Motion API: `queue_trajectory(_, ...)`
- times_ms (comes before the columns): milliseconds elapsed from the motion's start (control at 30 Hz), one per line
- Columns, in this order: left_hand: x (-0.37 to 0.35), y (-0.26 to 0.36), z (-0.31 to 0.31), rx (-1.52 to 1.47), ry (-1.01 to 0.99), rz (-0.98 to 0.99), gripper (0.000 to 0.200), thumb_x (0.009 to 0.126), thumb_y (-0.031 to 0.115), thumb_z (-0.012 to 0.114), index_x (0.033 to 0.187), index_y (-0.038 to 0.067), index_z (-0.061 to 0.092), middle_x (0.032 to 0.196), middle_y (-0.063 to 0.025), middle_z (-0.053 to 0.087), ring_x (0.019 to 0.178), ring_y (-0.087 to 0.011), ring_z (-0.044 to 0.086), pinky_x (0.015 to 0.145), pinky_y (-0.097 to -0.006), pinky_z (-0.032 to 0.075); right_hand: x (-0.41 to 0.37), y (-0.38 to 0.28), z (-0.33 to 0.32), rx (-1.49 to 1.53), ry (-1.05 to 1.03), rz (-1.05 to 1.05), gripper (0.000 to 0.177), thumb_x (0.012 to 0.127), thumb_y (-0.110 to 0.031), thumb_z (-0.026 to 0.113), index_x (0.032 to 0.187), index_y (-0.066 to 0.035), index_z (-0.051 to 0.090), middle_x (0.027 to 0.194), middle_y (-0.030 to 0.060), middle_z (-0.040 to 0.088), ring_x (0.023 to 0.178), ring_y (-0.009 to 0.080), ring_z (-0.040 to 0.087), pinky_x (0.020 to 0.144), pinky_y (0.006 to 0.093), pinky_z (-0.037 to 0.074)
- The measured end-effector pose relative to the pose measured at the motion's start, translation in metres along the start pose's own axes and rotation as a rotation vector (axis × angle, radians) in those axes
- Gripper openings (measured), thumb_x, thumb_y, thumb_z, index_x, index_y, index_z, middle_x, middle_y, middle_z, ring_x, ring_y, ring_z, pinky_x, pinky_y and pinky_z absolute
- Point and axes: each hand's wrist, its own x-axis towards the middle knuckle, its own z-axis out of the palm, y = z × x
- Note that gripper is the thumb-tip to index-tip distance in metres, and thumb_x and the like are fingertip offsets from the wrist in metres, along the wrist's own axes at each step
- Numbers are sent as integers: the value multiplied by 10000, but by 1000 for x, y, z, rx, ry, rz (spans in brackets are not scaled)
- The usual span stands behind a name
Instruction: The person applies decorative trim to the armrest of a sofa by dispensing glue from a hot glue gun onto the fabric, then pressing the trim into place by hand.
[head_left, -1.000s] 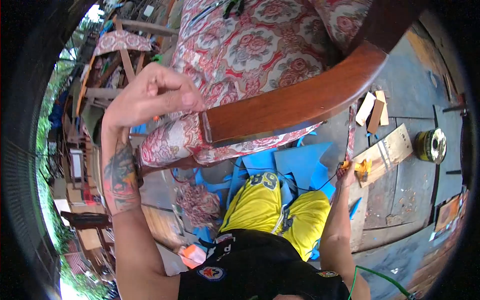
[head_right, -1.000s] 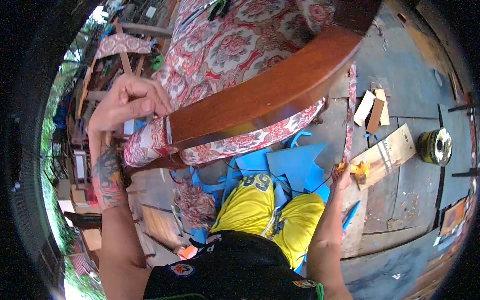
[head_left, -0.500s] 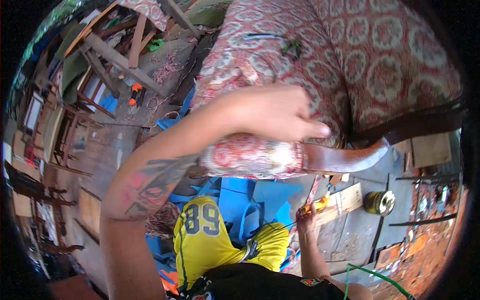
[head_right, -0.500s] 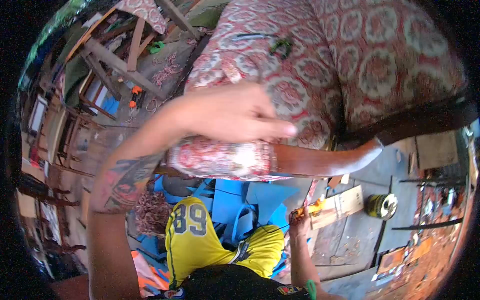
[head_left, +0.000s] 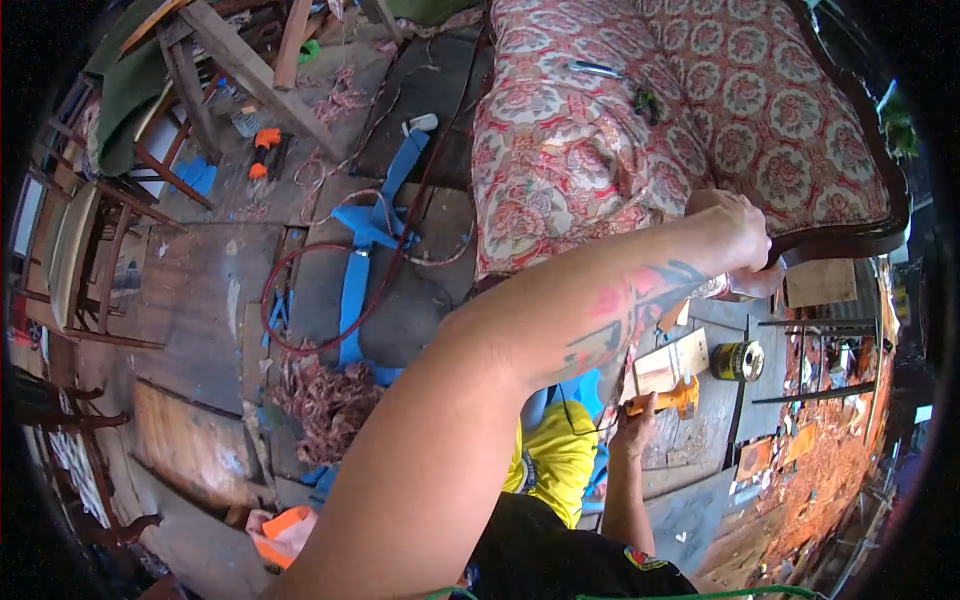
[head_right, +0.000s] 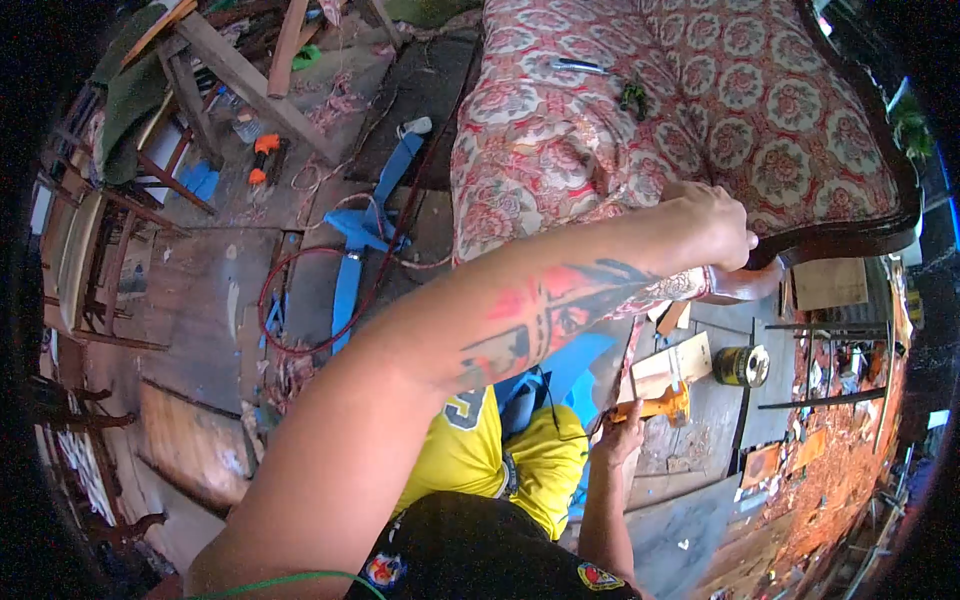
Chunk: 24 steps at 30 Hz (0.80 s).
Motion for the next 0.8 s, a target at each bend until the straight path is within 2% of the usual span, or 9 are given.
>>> queue_trajectory(33,-4,1,5,-21,-24,-11,591,1061,492,581,1281,-25,762,1303,-295,729,1246,-439,700,986,-598,551,-18,-19,10,2,-3,38,375,1031,-486,738,998,-127,634,867,34,665,748,159,646,675,325,555)
queue_trajectory(100,-17,-2,16,110,181,69,524,1021,476,627,1099,-4,824,1123,-242,791,1040,-377,774,764,-579,575,-51,-57,24,71,-24,104,362,1033,-484,735,1013,-134,642,884,22,674,768,164,655,702,330,559)
queue_trajectory(133,-18,-4,21,98,159,46,524,1021,476,627,1099,-4,824,1123,-242,791,1040,-377,774,764,-579,575,-69,-77,31,107,-21,132,357,1034,-483,735,1019,-137,646,889,16,675,777,165,658,719,334,563)
queue_trajectory(200,-5,-2,29,133,223,57,482,985,465,660,972,19,841,991,-211,804,890,-331,785,599,-535,530,-88,-105,20,176,-174,197,322,1057,-455,710,1040,-137,665,924,20,707,824,182,689,768,358,587)
queue_trajectory(333,0,15,17,96,-13,-29,499,1026,479,619,1076,31,833,1070,-207,795,1033,-319,757,850,-582,482,-137,-169,-1,28,-43,365,347,1078,-465,670,1095,-118,671,925,26,704,872,207,691,825,397,579)
queue_trajectory(367,-1,15,11,41,-98,-38,495,1065,459,567,1131,40,822,1126,-206,784,1075,-326,733,948,-593,416,-146,-181,-6,32,16,377,345,1081,-461,666,1101,-117,678,950,27,709,880,213,696,842,410,581)
queue_trajectory(533,-5,22,13,49,-184,-117,492,1090,431,527,1145,36,815,1158,-221,774,1069,-370,718,994,-598,409,-173,-216,-38,106,79,478,330,1087,-447,658,1097,-118,688,989,29,722,910,199,705,841,398,614)
queue_trajectory(733,-25,29,4,2,-139,-200,623,1127,488,457,1161,-41,783,1284,-307,718,1286,-467,639,1194,-660,345,-188,-212,-78,109,67,585,322,1094,-429,647,1055,-109,672,939,50,706,829,217,693,763,419,614)
queue_trajectory(800,-28,25,9,-27,-76,-202,656,1118,520,465,1155,-55,779,1245,-326,723,1271,-477,649,1163,-622,419,-196,-209,-95,119,40,617,328,1092,-447,643,1044,-124,673,943,33,693,839,223,686,775,408,589)
